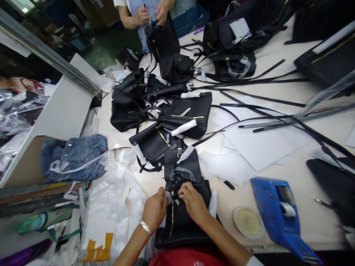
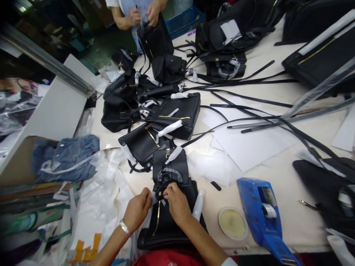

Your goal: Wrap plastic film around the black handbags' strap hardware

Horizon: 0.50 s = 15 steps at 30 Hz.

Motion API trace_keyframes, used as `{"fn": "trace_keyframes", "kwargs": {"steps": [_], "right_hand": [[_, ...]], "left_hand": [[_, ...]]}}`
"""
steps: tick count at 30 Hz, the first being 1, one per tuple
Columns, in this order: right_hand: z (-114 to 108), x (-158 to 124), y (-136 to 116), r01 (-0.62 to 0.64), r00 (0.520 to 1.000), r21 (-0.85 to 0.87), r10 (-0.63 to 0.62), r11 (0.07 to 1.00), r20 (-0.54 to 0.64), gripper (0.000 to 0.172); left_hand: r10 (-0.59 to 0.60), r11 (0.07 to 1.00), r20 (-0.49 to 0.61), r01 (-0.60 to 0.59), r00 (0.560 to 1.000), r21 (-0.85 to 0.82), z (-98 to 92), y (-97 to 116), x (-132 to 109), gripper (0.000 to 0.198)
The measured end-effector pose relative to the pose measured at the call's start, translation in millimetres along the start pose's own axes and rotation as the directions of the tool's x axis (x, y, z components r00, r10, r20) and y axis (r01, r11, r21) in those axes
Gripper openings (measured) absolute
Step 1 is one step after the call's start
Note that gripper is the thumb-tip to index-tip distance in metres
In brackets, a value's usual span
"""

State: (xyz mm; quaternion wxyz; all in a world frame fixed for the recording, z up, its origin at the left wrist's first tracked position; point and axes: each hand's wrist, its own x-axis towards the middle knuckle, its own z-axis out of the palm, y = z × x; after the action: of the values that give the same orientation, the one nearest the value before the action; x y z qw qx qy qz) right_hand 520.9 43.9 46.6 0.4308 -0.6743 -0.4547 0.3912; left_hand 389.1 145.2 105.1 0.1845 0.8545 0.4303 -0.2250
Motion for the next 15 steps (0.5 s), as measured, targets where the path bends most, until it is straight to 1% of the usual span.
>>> {"fn": "trace_keyframes", "kwargs": {"steps": [4, 6, 8, 9, 11, 13, 15], "right_hand": [[12, 1, -13, 0.095, 0.994, -0.114, -0.089, 0.989, 0.06, 0.016], [13, 3, -15, 0.118, 0.991, -0.078, -0.113, 0.99, 0.066, 0.015], [10, 4, -12, 0.117, 0.992, -0.016, -0.116, 0.993, 0.041, 0.018], [8, 4, -9, 0.11, 0.994, -0.013, -0.11, 0.994, 0.02, 0.021], [2, 5, -3, 0.079, 0.996, -0.087, -0.081, 0.993, -0.028, 0.023], [-1, 4, 0, 0.047, 0.997, -0.217, -0.061, 0.975, -0.057, 0.018], [-1, 2, 0, 0.069, 0.995, -0.334, -0.089, 0.94, -0.043, 0.011]], "left_hand": [[0.023, 1.0, -0.01, -0.023, 1.0, 0.015, -0.5, 5, -2, 0.014], [0.024, 1.0, -0.014, -0.024, 1.0, -0.004, -1.6, 4, -2, 0.016], [0.019, 0.999, -0.016, -0.019, 1.0, -0.036, -2.7, 3, 0, 0.018], [0.018, 0.998, -0.014, -0.018, 1.0, -0.054, -2.9, 3, 1, 0.019], [0.018, 0.996, -0.001, -0.018, 1.0, -0.089, -2.5, 2, 2, 0.02], [0.022, 0.991, 0.017, -0.019, 1.0, -0.129, -1.0, 1, 1, 0.02], [0.02, 0.984, 0.032, -0.014, 0.999, -0.18, 0.6, -1, 1, 0.019]]}}
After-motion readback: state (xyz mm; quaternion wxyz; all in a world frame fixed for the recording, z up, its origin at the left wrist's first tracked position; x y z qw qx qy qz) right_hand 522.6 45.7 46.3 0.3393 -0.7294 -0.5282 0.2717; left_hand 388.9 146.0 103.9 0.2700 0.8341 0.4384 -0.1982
